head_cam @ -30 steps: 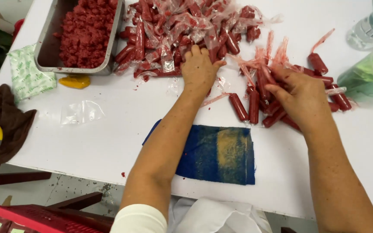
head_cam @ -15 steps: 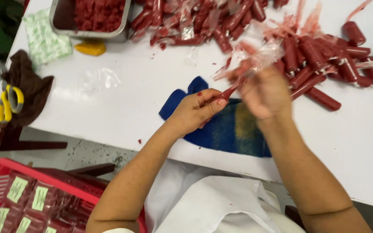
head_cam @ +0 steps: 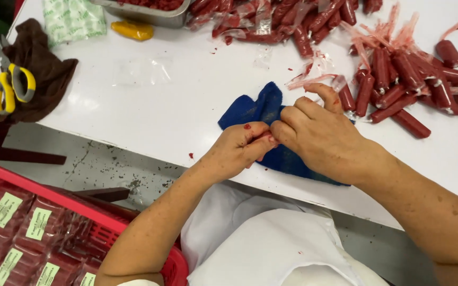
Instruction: The person repeatedly picks up small sausages from a pile on a white table, places them into clear plastic bags, and ties the bags shut by hand. The person uses a blue cloth to wipe the sausages and their hands during the process. Finished packages are placed into a red basket.
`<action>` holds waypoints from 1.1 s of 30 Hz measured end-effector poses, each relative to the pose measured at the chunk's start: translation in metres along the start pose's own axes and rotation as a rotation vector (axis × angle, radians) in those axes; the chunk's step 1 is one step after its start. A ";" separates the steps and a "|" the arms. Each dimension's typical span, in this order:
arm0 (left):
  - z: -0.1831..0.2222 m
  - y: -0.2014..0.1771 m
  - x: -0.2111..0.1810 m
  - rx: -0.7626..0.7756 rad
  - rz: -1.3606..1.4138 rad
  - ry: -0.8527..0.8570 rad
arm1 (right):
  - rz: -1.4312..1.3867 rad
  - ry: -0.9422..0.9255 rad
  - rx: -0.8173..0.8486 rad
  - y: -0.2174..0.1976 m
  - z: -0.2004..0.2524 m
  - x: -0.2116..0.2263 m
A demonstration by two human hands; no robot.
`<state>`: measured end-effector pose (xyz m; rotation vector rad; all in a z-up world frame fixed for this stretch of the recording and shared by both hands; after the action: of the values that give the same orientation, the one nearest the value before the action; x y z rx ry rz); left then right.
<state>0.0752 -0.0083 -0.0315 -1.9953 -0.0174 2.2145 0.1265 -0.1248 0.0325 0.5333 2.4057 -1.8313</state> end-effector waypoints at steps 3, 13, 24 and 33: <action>0.007 -0.012 0.009 0.000 0.043 -0.060 | -0.137 -0.004 0.037 0.010 -0.006 0.004; -0.001 -0.018 0.040 0.034 -0.118 0.099 | -0.127 -0.189 0.044 0.044 -0.035 0.028; 0.027 -0.072 0.050 0.116 0.018 0.145 | -0.057 -0.391 -0.117 0.035 -0.062 -0.002; 0.047 -0.122 0.015 -0.383 -0.037 0.095 | 0.144 -0.436 -0.470 0.083 -0.153 -0.057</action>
<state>0.0411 0.1190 -0.0269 -2.2622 -0.4971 2.2228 0.2296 0.0257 0.0147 0.2239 2.2988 -1.1186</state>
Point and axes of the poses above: each hand's wrist, its own z-axis away from the middle knuckle, its own y-axis out of the palm, x = y × z, the point moved 6 cm from there along -z, towards the middle knuckle, and after that the axes turned 7 degrees about y, right-handed, at the moved point
